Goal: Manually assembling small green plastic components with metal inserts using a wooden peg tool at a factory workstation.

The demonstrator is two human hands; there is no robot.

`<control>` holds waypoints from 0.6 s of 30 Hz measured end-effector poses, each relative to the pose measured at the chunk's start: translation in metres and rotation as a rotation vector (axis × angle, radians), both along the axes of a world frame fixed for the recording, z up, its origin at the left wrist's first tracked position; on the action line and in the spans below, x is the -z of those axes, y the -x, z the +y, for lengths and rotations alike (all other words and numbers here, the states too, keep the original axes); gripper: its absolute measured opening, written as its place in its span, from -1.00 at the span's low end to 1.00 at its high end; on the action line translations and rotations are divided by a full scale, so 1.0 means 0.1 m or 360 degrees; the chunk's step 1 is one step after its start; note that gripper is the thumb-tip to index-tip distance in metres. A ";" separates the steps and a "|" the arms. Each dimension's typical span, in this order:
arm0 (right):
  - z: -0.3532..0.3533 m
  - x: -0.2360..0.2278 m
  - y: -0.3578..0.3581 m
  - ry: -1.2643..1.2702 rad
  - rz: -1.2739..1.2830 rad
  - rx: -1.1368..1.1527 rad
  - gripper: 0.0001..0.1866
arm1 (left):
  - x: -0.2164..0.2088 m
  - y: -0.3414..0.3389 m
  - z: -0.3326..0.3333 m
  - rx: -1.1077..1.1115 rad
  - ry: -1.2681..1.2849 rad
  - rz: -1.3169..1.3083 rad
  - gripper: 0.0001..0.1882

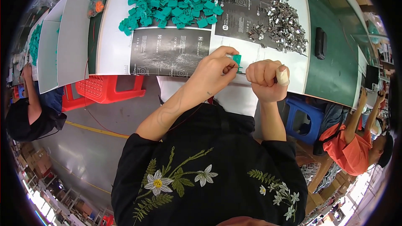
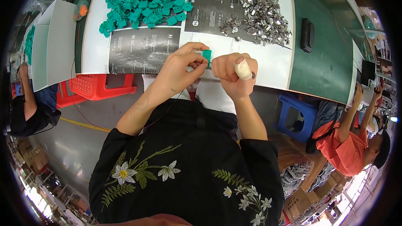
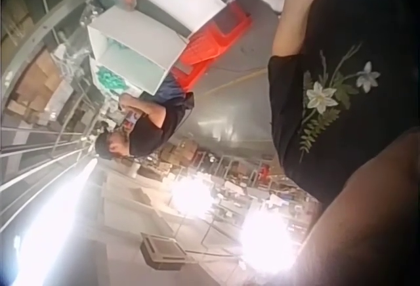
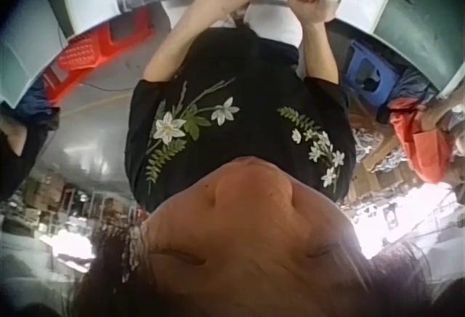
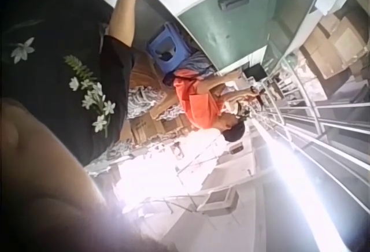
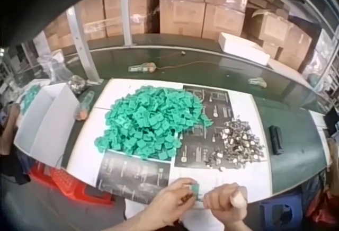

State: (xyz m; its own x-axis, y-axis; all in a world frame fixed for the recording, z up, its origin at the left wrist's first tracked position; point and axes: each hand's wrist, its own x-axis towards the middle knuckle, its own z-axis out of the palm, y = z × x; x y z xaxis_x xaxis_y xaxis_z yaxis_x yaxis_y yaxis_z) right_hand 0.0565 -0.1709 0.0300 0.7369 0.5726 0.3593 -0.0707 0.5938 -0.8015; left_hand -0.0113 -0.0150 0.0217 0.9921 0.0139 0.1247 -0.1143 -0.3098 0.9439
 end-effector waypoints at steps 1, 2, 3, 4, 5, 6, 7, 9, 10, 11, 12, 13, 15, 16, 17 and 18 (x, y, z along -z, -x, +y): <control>0.00 0.00 0.00 -0.0011 -0.0054 -0.0034 -0.41 | 0.00 0.00 0.00 -0.0001 -0.0001 0.0001 -0.86; 0.01 0.00 0.00 -0.0012 -0.0053 -0.0034 -0.41 | 0.01 0.00 0.01 0.0002 0.0006 -0.0005 -0.86; 0.02 -0.01 0.00 0.0007 -0.0077 -0.0030 -0.41 | 0.01 0.00 0.01 0.0005 0.0013 -0.0011 -0.86; 0.03 -0.02 0.00 0.0027 -0.0101 -0.0026 -0.41 | 0.02 0.00 0.01 0.0008 0.0021 -0.0017 -0.86; 0.03 -0.02 0.00 0.0046 -0.0126 -0.0021 -0.41 | 0.02 0.00 0.01 0.0009 0.0022 -0.0017 -0.86; 0.04 -0.03 0.00 0.0048 -0.0126 -0.0019 -0.41 | 0.03 -0.01 0.01 0.0012 0.0024 -0.0022 -0.86; 0.04 -0.03 0.00 0.0056 -0.0148 -0.0007 -0.41 | 0.03 -0.01 0.01 0.0015 0.0027 -0.0028 -0.86; 0.05 -0.04 0.00 0.0070 -0.0193 0.0010 -0.41 | 0.04 -0.01 0.02 0.0015 0.0028 -0.0032 -0.86; 0.06 -0.04 0.01 0.0070 -0.0192 0.0010 -0.41 | 0.03 -0.01 0.02 0.0017 0.0026 -0.0031 -0.86; 0.07 -0.05 0.01 0.0079 -0.0211 0.0023 -0.41 | 0.03 -0.01 0.02 0.0019 0.0023 -0.0030 -0.86; 0.08 -0.05 0.01 0.0089 -0.0230 0.0035 -0.41 | 0.03 -0.01 0.02 0.0020 0.0020 -0.0028 -0.86; 0.08 -0.06 0.01 0.0101 -0.0251 0.0052 -0.41 | 0.03 -0.01 0.03 0.0023 0.0022 -0.0028 -0.86; 0.08 -0.08 0.00 0.0105 -0.0272 0.0031 -0.41 | 0.03 -0.01 0.03 0.0023 0.0028 -0.0012 -0.87; 0.08 -0.09 -0.01 0.0107 -0.0294 0.0007 -0.41 | 0.02 -0.01 0.03 0.0021 0.0030 -0.0003 -0.87; 0.08 -0.09 -0.03 0.0109 -0.0315 -0.0018 -0.40 | 0.03 -0.01 0.03 0.0019 0.0030 -0.0002 -0.87; 0.07 -0.06 -0.05 0.0109 -0.0316 -0.0020 -0.40 | 0.03 -0.01 0.02 0.0014 0.0036 -0.0005 -0.88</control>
